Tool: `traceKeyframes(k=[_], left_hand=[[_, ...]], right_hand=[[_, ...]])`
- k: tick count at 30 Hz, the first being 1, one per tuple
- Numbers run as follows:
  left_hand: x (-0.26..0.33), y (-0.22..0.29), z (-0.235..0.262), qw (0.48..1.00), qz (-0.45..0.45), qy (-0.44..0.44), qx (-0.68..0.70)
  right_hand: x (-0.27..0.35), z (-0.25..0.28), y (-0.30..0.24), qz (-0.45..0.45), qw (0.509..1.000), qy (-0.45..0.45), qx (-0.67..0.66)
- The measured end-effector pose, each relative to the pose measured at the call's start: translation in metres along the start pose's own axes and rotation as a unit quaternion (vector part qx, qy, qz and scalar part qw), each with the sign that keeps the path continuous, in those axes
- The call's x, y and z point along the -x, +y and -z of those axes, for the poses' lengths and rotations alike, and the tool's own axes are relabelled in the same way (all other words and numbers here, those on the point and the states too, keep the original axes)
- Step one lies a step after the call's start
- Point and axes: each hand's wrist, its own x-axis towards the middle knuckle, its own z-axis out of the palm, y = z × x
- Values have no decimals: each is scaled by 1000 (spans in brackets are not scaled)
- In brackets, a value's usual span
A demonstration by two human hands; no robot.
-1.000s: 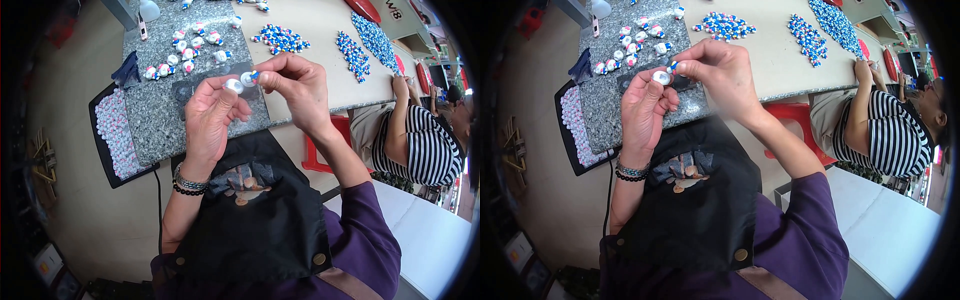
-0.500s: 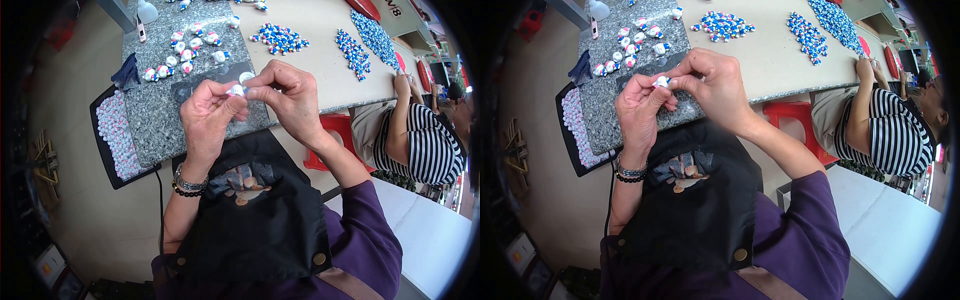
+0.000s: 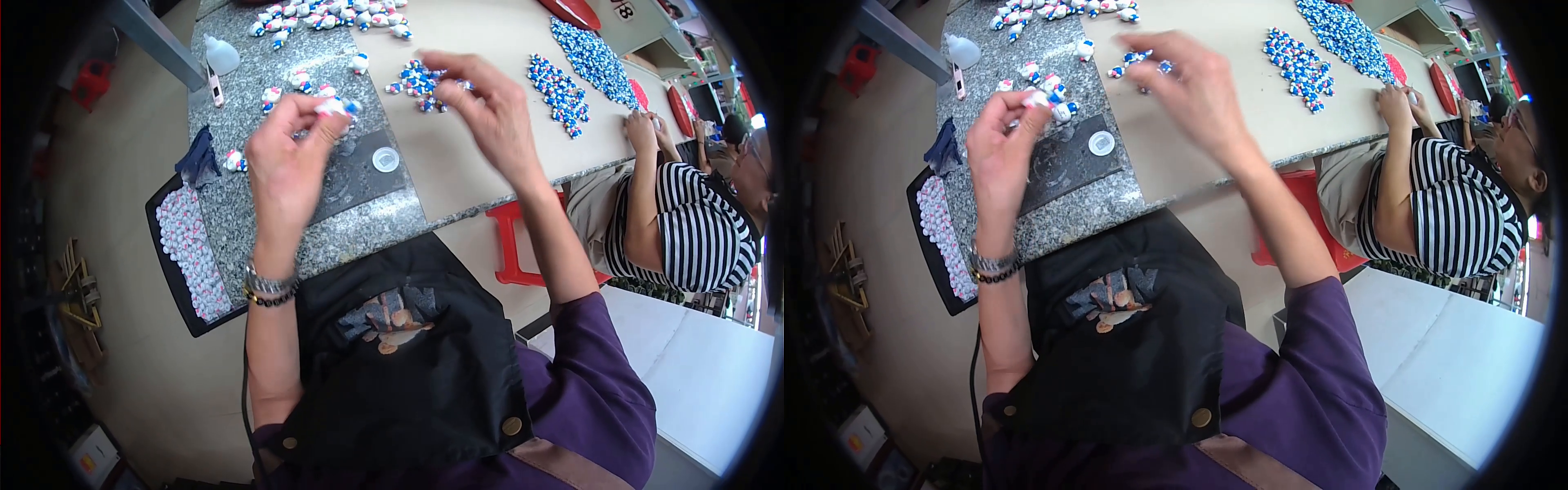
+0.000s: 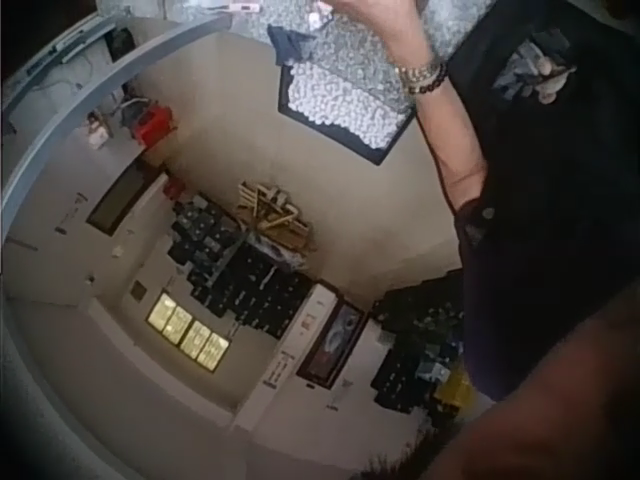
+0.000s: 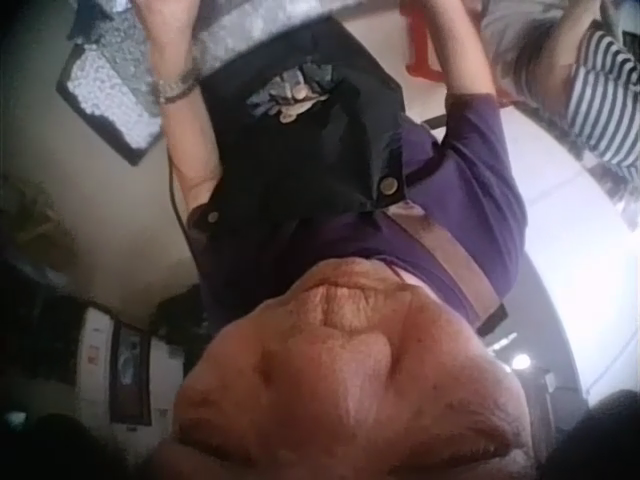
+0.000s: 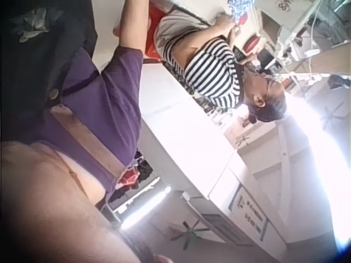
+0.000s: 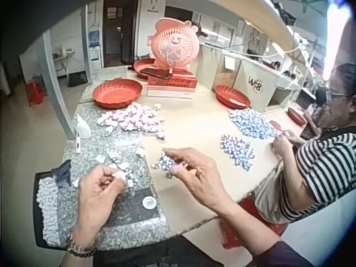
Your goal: The person assembles small plastic toy parts by hand, attaching blue or pink components to white cat-shaped bases.
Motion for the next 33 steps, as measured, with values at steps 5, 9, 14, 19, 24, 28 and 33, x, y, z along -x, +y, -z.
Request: traceKeyframes(k=[5, 9, 14, 19, 24, 28, 33], left_hand=[[-61, -30, 27, 941, -103, 41, -320], [-87, -58, 21, 879, -48, 59, -471], [-99, -71, 17, 885, 37, 11, -464], [-84, -76, 23, 883, -14, 52, -466], [9, -15, -7, 960, -163, 135, -182], [159, -16, 45, 981, -186, 30, -41], [274, -72, 120, 979, 50, -174, -97]], right_hand=[[-14, -1, 98, 52, 968, -13, 245], [-23, -15, 101, 97, 952, -125, 262], [-28, -22, 80, 162, 932, -203, 254], [-14, -29, 49, 175, 928, -255, 209], [4, -14, 42, 172, 924, -214, 265], [9, -31, 36, 169, 932, -173, 271], [18, -2, 70, 59, 961, -103, 250]])
